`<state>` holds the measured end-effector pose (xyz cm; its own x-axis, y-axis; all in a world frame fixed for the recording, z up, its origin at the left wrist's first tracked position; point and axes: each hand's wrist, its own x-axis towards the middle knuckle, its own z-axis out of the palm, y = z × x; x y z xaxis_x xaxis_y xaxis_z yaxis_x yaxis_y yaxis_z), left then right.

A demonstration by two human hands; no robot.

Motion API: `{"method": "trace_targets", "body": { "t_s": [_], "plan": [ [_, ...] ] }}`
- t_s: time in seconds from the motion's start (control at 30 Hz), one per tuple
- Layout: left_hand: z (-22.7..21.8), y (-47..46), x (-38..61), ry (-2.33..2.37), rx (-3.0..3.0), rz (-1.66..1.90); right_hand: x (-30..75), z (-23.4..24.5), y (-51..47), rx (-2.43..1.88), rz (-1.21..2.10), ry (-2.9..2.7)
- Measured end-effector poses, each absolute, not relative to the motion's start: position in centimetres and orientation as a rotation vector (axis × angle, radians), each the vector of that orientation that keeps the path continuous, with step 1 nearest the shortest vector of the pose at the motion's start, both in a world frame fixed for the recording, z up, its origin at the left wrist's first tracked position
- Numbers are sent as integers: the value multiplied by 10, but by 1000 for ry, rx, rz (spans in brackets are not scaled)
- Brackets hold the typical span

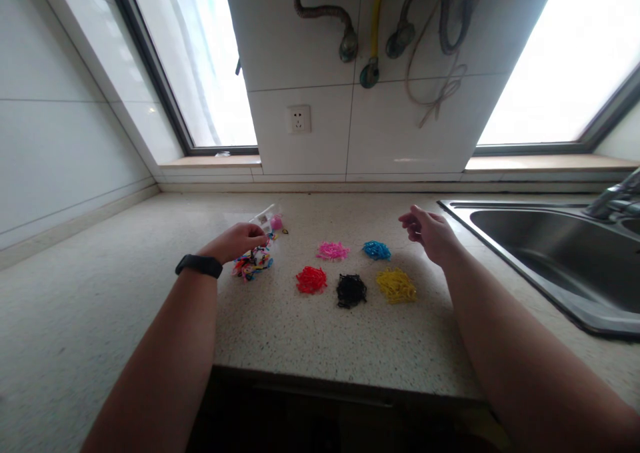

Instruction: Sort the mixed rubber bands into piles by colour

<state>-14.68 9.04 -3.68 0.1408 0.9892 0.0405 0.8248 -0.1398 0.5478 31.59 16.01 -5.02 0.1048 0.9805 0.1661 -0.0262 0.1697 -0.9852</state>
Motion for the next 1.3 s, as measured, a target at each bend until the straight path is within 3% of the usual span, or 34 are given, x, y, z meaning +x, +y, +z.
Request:
{"method": "trace_targets", "body": {
  "t_s": [0.9,1.3],
  "plan": [
    [-37,91,-145,1695,1932,663,315,-51,159,-1145,994,-1258],
    [-16,61,-89,907,1450,1163,312,-48,157,-1149,995,-1265]
  ]
}}
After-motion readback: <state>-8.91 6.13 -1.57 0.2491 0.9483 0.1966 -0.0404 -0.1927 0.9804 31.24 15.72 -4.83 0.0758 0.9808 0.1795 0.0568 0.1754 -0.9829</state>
